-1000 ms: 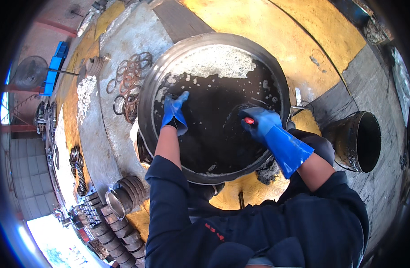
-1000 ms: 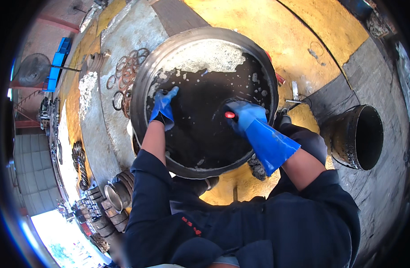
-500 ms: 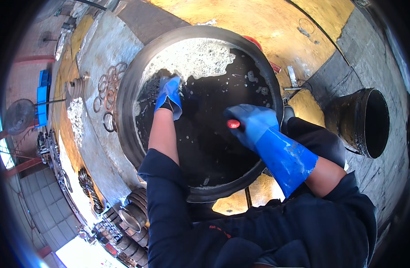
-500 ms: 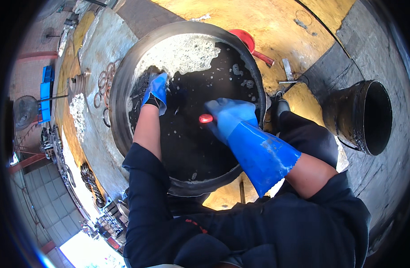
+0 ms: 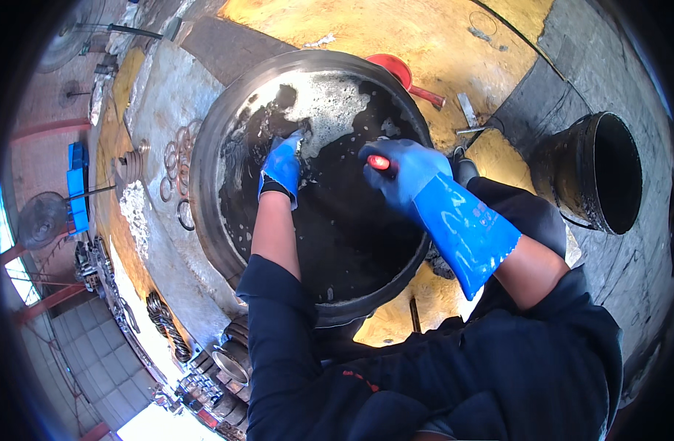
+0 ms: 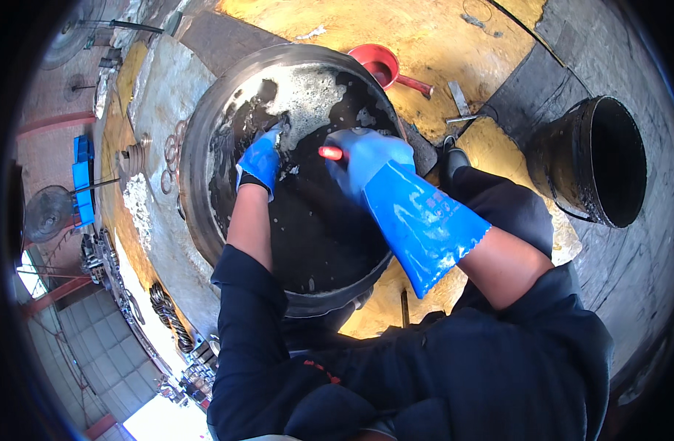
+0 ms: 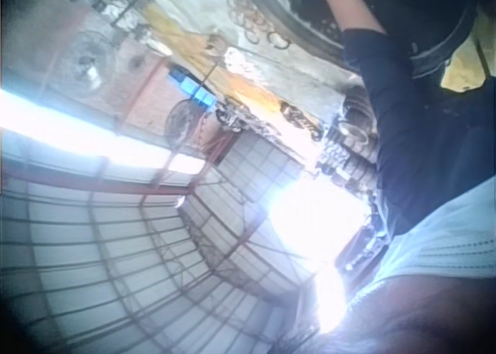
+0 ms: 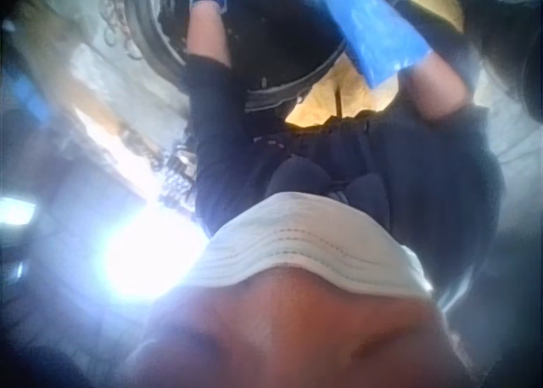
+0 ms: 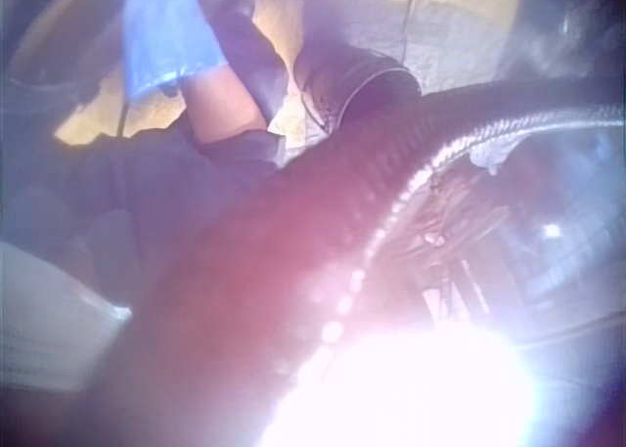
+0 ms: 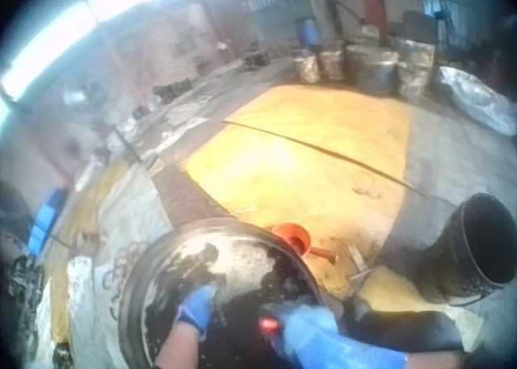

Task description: The person applies a dark substance from a large bowl to several metal rings using a brush.

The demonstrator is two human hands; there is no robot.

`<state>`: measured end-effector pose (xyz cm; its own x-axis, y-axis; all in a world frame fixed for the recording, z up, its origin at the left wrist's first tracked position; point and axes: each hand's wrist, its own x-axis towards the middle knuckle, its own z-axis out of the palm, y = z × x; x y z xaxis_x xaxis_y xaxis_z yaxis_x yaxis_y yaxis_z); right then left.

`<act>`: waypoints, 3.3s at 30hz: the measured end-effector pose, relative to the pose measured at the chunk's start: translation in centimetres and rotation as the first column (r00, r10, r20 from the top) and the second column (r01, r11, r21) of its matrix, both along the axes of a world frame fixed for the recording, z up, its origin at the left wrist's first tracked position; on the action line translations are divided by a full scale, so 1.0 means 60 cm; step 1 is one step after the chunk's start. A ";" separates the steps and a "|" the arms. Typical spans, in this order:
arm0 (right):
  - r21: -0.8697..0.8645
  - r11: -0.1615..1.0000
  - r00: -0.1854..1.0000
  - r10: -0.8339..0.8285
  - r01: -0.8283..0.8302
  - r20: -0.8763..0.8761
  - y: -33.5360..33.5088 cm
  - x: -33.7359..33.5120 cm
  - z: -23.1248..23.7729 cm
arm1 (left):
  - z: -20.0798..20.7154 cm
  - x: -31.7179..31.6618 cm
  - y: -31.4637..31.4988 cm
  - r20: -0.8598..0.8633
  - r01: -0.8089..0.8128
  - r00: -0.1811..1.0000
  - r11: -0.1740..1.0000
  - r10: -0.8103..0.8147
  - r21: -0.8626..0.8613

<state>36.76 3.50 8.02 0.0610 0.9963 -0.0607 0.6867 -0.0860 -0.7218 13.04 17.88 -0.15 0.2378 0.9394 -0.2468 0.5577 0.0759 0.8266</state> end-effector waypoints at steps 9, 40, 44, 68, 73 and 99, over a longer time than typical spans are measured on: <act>-0.060 0.972 0.918 -0.234 0.227 -0.320 0.022 0.042 0.001 | 0.052 0.052 -0.046 -0.696 0.530 0.619 0.847 -0.365 0.028; -0.047 0.968 0.866 -0.243 0.247 -0.438 0.061 0.050 -0.029 | 0.043 0.062 -0.158 -0.589 0.545 0.734 0.812 -0.339 0.211; -0.085 0.983 0.914 -0.181 0.161 -0.364 0.057 0.045 -0.029 | 0.041 0.019 -0.188 0.204 -0.043 0.973 0.953 0.108 -0.300; -0.028 0.899 -0.166 -0.111 -0.437 -0.980 -0.003 -0.154 -0.087 | 0.107 -0.122 -0.356 0.453 -0.320 0.702 0.812 0.549 -0.489; 0.240 0.839 0.528 0.503 -0.488 -0.684 -0.092 -0.180 -0.014 | 0.118 -0.112 -0.370 0.324 -0.347 0.818 0.857 0.475 -0.380; 0.251 0.894 0.475 0.415 -0.371 -0.776 -0.033 -0.224 -0.025 | 0.128 -0.154 -0.377 0.559 -0.337 0.723 0.914 0.405 -0.226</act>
<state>23.35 1.54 6.52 -0.3891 0.9058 0.1676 -0.2184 0.0861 -0.9721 3.79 -4.72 7.54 0.0039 0.9611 -0.2763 -0.1201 0.2748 0.9540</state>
